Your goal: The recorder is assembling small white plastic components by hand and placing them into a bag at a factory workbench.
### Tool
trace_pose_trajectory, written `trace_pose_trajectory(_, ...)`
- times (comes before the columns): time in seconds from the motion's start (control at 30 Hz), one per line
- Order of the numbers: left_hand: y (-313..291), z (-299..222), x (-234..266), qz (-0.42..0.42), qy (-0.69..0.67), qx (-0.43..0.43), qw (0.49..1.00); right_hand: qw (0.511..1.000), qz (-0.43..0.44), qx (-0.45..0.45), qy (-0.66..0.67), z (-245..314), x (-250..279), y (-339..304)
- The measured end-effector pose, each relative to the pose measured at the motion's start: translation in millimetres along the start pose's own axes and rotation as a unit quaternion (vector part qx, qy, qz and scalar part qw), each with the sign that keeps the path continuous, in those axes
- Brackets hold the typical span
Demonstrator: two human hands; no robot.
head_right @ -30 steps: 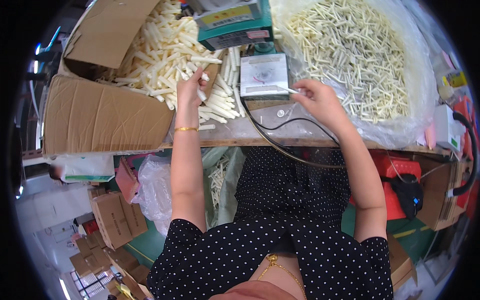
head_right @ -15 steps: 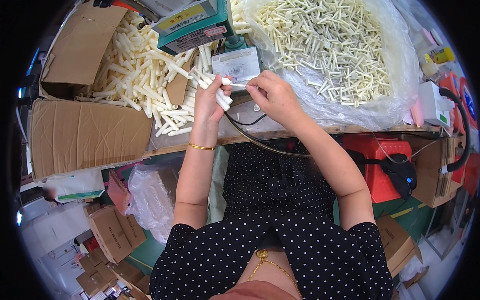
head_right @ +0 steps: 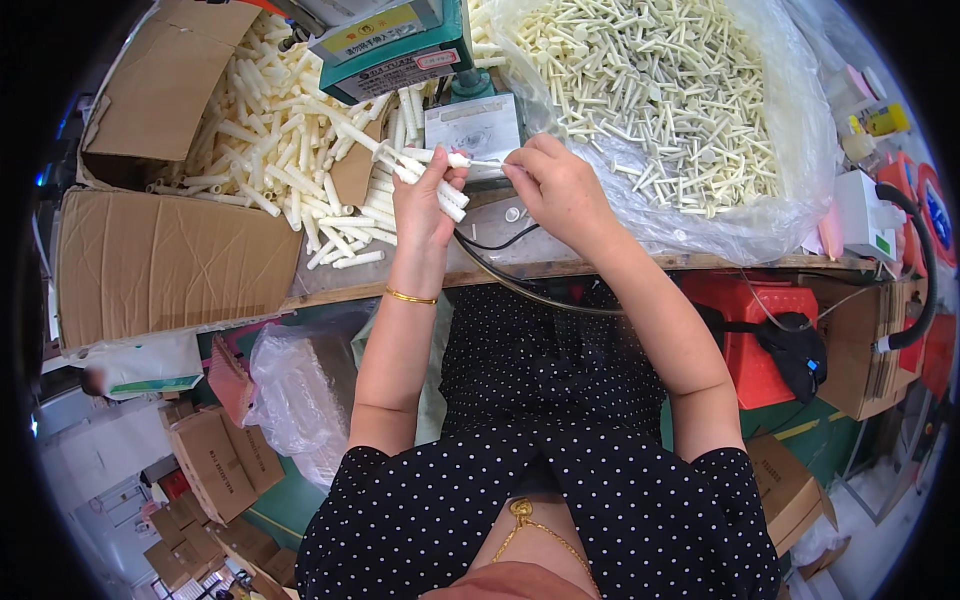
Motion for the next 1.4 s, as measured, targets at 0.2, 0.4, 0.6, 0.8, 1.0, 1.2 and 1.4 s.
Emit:
trace_pose_trajectory(0.2, -13.0, -14.0, -12.8, -0.002, 0.046, -0.048, 0.998, 0.987, -0.013, 0.134, -0.086, 32.9, -4.6, 8.4)
trace_pose_trajectory(0.4, -17.3, 38.3, -11.3, 0.039, -0.141, 0.146, 0.978, 0.997, -0.024, 0.069, 0.035, 24.4, -4.1, -1.4)
trace_pose_trajectory(0.6, -23.3, 43.9, -24.6, 0.079, -0.057, 0.186, 0.978, 0.949, -0.055, -0.122, 0.286, -20.4, -26.4, 6.6)
trace_pose_trajectory(0.8, -15.6, -5.8, 15.6, 0.004, 0.049, 0.024, 0.999, 0.999, -0.006, -0.020, 0.041, -15.2, -26.2, 67.8)
trace_pose_trajectory(1.0, -19.7, -17.9, 18.4, -0.049, 0.092, -0.033, 0.994, 0.997, 0.038, -0.067, 0.027, -42.3, -49.7, 56.8)
trace_pose_trajectory(1.2, -19.6, -2.2, 4.7, -0.039, 0.117, -0.036, 0.992, 0.998, 0.001, -0.057, 0.020, -46.9, -41.7, 42.2)
trace_pose_trajectory(1.4, -13.7, -13.0, 9.5, -0.028, 0.105, -0.067, 0.992, 0.997, 0.020, -0.069, 0.043, -38.8, -55.1, 55.5)
Point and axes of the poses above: each hand's wrist, its own y-axis towards the middle knuckle, its own x-axis out of the back of the hand, z = x × y, the point moved 8 cm from there along y, towards the middle knuckle, and after that the axes turned 4 degrees about x, right-handed, at the moved point
